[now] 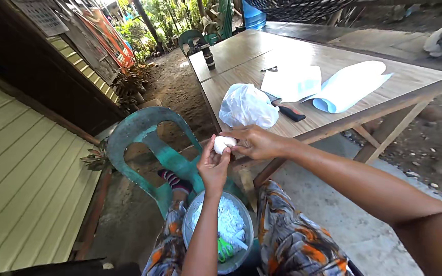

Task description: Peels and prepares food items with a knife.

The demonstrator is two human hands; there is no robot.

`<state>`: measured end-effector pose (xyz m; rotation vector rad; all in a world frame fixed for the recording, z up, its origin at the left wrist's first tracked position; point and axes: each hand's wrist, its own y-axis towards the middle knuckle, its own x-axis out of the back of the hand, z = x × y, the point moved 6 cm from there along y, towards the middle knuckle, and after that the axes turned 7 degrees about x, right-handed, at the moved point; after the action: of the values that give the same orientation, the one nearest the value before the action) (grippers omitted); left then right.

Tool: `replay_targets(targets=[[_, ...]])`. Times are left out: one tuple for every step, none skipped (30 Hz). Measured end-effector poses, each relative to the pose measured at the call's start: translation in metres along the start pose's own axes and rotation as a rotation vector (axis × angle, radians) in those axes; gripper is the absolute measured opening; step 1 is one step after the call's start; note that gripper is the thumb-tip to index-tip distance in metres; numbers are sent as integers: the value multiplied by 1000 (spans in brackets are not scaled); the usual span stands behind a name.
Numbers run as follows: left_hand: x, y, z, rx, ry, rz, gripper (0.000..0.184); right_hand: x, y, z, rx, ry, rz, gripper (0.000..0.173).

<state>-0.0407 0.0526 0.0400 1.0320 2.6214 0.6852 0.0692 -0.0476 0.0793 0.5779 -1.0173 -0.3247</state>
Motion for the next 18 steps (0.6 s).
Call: replay_targets(targets=[[3, -2, 0, 1, -3, -13, 52, -3, 1, 2, 4, 1, 17, 44], [6, -4, 0, 8, -3, -25, 51, -5, 2, 3, 3, 7, 38, 44], [9, -6, 0, 24, -5, -39, 49, -7, 2, 5, 1, 20, 55, 44], [13, -8, 1, 45, -12, -57, 48, -9, 2, 6, -1, 35, 68, 43], [18, -10, 3, 80, -26, -74, 45, -11, 2, 7, 1, 64, 72, 41], [24, -11, 6, 133, -46, -85, 41, -13, 1, 8, 6, 107, 66, 39], [29, -13, 7, 187, -69, -78, 39, -14, -1, 10, -7, 165, 72, 39], [34, -15, 6, 243, -100, -51, 38, -16, -2, 12, -41, 234, 97, 41], [38, -18, 4, 300, -146, -24, 37, -17, -3, 13, -81, 317, 119, 44], [41, -23, 1, 351, -205, -14, 35, -19, -5, 14, -119, 412, 125, 46], [44, -28, -1, 400, -280, -15, 34, -21, -6, 14, -147, 516, 109, 44], [46, -34, -3, 451, -370, -26, 32, -24, -8, 14, -170, 632, 84, 39], [49, -39, -4, 505, -478, -39, 31, -28, -9, 13, -183, 758, 57, 37], [51, -46, -5, 548, -595, -44, 30, -34, -10, 12, -195, 904, 25, 37], [53, -53, -5, 579, -713, -44, 28, -42, -13, 14, -208, 1052, -8, 37], [55, -60, -8, 600, -821, -45, 26, -50, -15, 17, -203, 1193, -41, 36], [56, -68, -10, 603, -922, -41, 25, -59, -16, 22, -176, 1319, -61, 34], [58, -76, -13, 592, -1011, -30, 25, -66, -16, 28, -149, 1429, -71, 32]])
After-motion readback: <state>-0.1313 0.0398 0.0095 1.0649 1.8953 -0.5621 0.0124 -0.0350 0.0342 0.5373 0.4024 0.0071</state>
